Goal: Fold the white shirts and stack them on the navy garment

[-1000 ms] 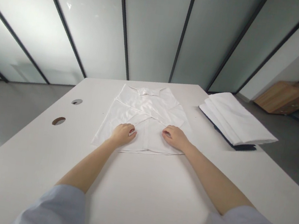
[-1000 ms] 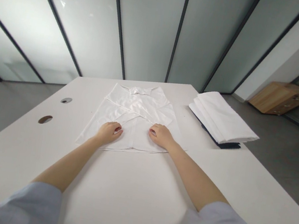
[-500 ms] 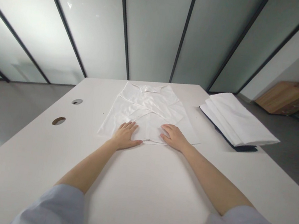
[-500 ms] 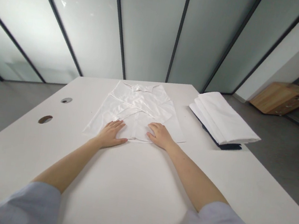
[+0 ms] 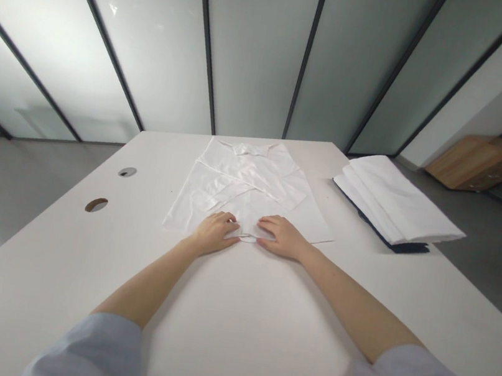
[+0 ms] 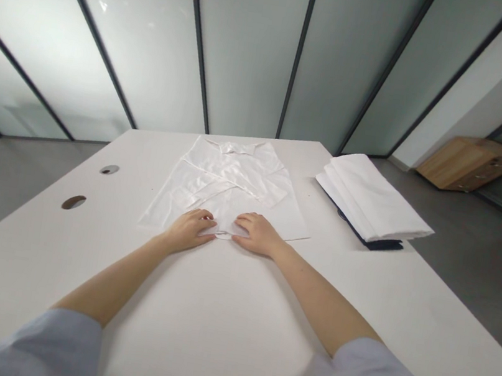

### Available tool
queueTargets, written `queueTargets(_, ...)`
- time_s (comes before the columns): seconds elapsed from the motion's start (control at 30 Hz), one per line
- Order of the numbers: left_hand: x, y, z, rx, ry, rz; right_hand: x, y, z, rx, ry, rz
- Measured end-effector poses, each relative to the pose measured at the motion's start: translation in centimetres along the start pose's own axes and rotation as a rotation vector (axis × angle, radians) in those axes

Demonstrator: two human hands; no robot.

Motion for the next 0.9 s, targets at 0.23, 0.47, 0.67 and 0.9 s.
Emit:
queueTargets(0.23, 0.4, -1.1, 0.5, 0.025, 0.077, -0.018, 0.8, 0.5, 0.1, -0.048, 0.024, -0.006)
queueTargets(0.47, 0.7, -0.4, 0.4, -0.020, 0.075, 0.027, 1.0, 0.1, 0.4, -0.016, 0.031, -0.054)
queueTargets(0.67, -0.2, 3.0, -0.2, -0.230, 0.029, 0.171, 0.0, -2.4, -0.2, 0.170, 0.067, -0.230)
queueTargets(0.9, -0.6, 6.7, -2.1, -0.320, 0.118, 0.156, -1.7, -7.4, -3.3, 0.341, 0.075, -0.265)
Point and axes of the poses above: each hand's wrist, its own z-axis towards the middle knuckle, its own x-axis out of the palm, y = z × x, the point moved 8 cm from there along z, towards the middle knuckle, and after that the axes turned 3 degrees about z, right-handed, at the moved point
